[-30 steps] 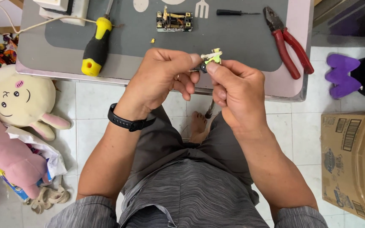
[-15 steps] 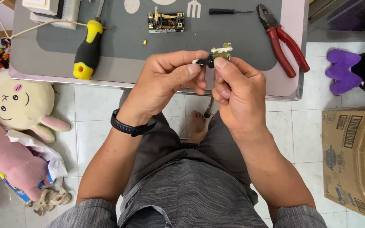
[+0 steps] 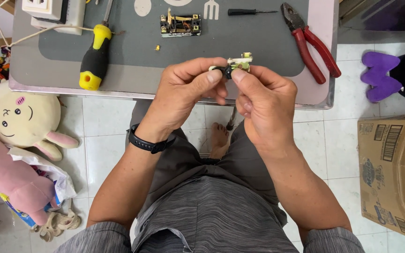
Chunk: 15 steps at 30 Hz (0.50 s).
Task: The person assembles small electrical components by hand, fitting a metal clip into a black plastic housing and then attaching a white plastic piece. The person repeatedly adjusts and reorients the parts to align them correctly.
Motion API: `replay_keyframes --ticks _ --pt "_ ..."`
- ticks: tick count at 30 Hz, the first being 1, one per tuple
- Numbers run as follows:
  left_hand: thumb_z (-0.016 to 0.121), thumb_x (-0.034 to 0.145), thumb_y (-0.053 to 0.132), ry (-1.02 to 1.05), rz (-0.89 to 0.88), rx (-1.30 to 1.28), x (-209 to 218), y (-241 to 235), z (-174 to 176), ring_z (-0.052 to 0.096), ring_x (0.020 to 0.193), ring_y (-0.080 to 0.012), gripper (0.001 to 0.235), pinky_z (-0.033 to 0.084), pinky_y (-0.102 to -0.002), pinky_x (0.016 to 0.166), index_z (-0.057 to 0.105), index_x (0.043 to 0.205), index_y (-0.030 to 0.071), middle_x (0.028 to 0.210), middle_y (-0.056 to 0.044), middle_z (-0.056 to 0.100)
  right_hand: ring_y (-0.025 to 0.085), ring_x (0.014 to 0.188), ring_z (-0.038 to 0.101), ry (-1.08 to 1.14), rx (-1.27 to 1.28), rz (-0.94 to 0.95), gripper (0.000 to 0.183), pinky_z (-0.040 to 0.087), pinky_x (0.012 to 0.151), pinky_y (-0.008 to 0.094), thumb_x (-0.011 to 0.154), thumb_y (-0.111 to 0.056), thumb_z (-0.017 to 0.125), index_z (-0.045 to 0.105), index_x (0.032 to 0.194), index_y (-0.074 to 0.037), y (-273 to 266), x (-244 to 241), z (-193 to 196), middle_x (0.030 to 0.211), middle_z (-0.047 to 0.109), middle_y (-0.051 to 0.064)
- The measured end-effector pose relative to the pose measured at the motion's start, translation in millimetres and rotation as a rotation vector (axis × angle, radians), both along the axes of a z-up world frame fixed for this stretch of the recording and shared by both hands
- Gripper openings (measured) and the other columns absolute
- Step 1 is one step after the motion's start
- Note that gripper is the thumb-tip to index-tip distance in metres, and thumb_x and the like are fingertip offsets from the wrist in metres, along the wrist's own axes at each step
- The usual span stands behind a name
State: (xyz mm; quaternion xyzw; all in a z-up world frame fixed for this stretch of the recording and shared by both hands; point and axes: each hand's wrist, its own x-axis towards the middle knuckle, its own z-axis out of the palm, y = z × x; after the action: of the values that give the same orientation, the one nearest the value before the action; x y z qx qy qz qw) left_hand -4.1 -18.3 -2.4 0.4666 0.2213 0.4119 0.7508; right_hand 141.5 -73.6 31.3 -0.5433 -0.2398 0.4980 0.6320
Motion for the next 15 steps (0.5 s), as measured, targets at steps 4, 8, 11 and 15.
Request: replay_keyframes --ticks 4,8,11,15 --pt "0.066 0.093 0.01 0.01 0.026 -0.053 2 0 0 0.072 0.074 -0.0231 0.022 0.063 -0.033 0.073 0.067 0.114 0.006 0.085 -0.014 0.071 0.006 0.04 0.032 -0.018 0.01 0.019 0.013 0.026 0.037 0.021 0.083 -0.007 0.069 0.071 0.09 0.003 1 -3 -3 0.052 0.042 -0.003" --pt "0.068 0.089 0.008 -0.024 0.075 -0.102 5 2 -2 0.071 0.069 -0.024 0.018 0.064 -0.033 0.068 0.07 0.107 0.002 0.08 -0.017 0.071 0.006 0.042 0.034 0.012 0.002 0.076 0.013 0.025 0.038 0.02 0.085 -0.007 0.068 0.07 0.091 0.005 1 0 -3 0.053 0.043 -0.002" --pt "0.068 0.089 0.005 -0.072 0.099 -0.195 6 6 -5 0.07 0.067 -0.0238 0.018 0.065 -0.033 0.064 0.07 0.105 -0.002 0.079 -0.018 0.07 0.007 0.047 0.037 0.112 -0.031 0.139 0.015 0.025 0.041 0.022 0.087 -0.014 0.063 0.064 0.08 0.0 2 3 0 0.063 0.049 0.002" --pt "0.069 0.087 0.003 -0.104 0.12 -0.273 6 9 -7 0.07 0.066 -0.0236 0.018 0.065 -0.035 0.062 0.07 0.104 -0.005 0.077 -0.018 0.07 0.017 0.069 0.051 0.348 -0.137 0.084 0.032 0.04 0.06 0.026 0.087 -0.005 0.046 0.065 0.112 0.0 7 18 5 0.092 0.059 0.009"
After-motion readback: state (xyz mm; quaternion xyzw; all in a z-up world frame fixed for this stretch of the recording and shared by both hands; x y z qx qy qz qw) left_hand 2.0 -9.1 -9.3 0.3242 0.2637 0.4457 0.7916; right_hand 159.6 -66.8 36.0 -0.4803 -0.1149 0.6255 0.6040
